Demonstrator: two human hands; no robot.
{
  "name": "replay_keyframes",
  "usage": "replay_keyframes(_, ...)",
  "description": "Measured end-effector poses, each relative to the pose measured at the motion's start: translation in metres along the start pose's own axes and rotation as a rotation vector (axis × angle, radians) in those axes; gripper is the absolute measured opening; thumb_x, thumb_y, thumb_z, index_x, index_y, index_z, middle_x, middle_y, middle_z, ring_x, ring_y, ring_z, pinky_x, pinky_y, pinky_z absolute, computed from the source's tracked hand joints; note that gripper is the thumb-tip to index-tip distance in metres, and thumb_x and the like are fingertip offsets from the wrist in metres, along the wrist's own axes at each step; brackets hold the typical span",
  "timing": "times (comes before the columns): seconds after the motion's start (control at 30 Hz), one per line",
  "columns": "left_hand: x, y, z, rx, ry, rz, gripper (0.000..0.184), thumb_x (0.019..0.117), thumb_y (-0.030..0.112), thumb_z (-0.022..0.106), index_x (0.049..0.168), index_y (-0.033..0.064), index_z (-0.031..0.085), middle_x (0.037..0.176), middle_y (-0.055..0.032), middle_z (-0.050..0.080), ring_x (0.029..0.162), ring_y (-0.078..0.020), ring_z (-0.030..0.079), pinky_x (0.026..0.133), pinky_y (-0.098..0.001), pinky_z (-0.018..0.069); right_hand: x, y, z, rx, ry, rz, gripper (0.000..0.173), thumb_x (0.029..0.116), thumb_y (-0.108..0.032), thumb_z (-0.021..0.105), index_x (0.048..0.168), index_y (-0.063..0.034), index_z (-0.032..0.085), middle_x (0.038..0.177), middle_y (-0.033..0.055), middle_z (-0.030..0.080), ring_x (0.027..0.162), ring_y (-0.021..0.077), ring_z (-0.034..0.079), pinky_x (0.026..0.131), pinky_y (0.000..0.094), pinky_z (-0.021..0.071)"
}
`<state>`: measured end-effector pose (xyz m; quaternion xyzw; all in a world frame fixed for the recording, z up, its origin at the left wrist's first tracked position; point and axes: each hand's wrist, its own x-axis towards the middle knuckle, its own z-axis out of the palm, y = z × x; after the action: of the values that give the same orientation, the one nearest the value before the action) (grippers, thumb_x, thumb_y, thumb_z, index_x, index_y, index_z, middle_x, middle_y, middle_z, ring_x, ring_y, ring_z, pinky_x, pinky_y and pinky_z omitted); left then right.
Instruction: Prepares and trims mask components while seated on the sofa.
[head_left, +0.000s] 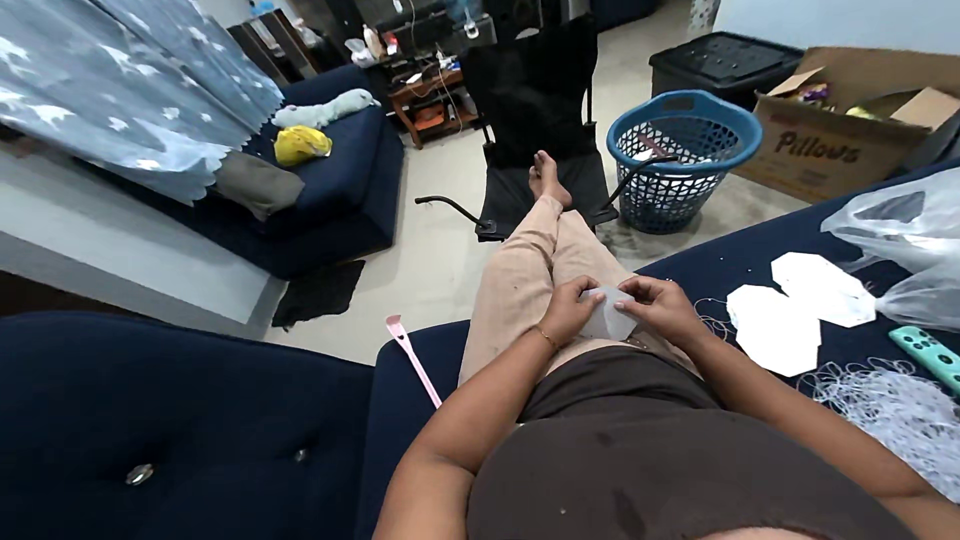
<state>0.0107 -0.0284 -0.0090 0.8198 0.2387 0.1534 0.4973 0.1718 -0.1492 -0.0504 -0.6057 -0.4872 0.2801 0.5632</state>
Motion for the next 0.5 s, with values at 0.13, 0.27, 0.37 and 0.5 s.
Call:
replay_keyframes(0.13,0.0004,0.0011,0.0001,0.02,-0.008,-0.021,0.023,0.1032,0.008,0.055,0.115,-0.009,0.064,0.105,-0.0187,0.069,0.096,-0.0192,0.067,0.091,-0.0366,0.0545,-0.0001,0.0011,-0.0017,-0.022,0.007,0.009,0.016,0.088,-0.007,0.074,0.101,-0.0004,0.069,0.09,0.0045,0.069,0.078,0.0075,0.066,0.073,0.0251,0.0564)
replay_keyframes(0.27,0.0008,0.0017,0.001,0.064,-0.005,-0.02,0.024,0.1022,0.009,0.057,0.116,-0.0098,0.063,0.107,-0.0211,0.068,0.099,-0.0236,0.067,0.093,-0.0404,0.0536,0.0,0.0035,-0.0018,-0.056,0.009,-0.017,0.016,0.0887,-0.01,0.074,0.099,0.0007,0.068,0.093,0.0074,0.068,0.084,0.0111,0.065,0.075,0.0288,0.0559)
replay_keyframes(0.37,-0.0008,0.0039,-0.0006,0.093,-0.019,0.002,0.024,0.1019,0.008,0.057,0.115,-0.01,0.063,0.105,-0.0219,0.068,0.098,-0.0248,0.067,0.092,-0.0412,0.0532,-0.0002,0.006,0.0009,-0.097,0.035,-0.102,0.015,0.0882,-0.012,0.073,0.097,-0.0002,0.069,0.092,0.006,0.069,0.085,0.0092,0.065,0.078,0.0271,0.0551)
replay_keyframes(0.5,-0.0008,0.0035,-0.0018,0.112,-0.032,0.011,0.024,0.1022,0.009,0.057,0.116,-0.0099,0.063,0.106,-0.0229,0.068,0.099,-0.0267,0.067,0.093,-0.0426,0.0532,-0.0026,0.0003,0.0028,-0.113,0.023,-0.102,0.014,0.088,-0.009,0.072,0.097,0.0008,0.069,0.093,0.0082,0.069,0.082,0.0124,0.067,0.076,0.0308,0.0578)
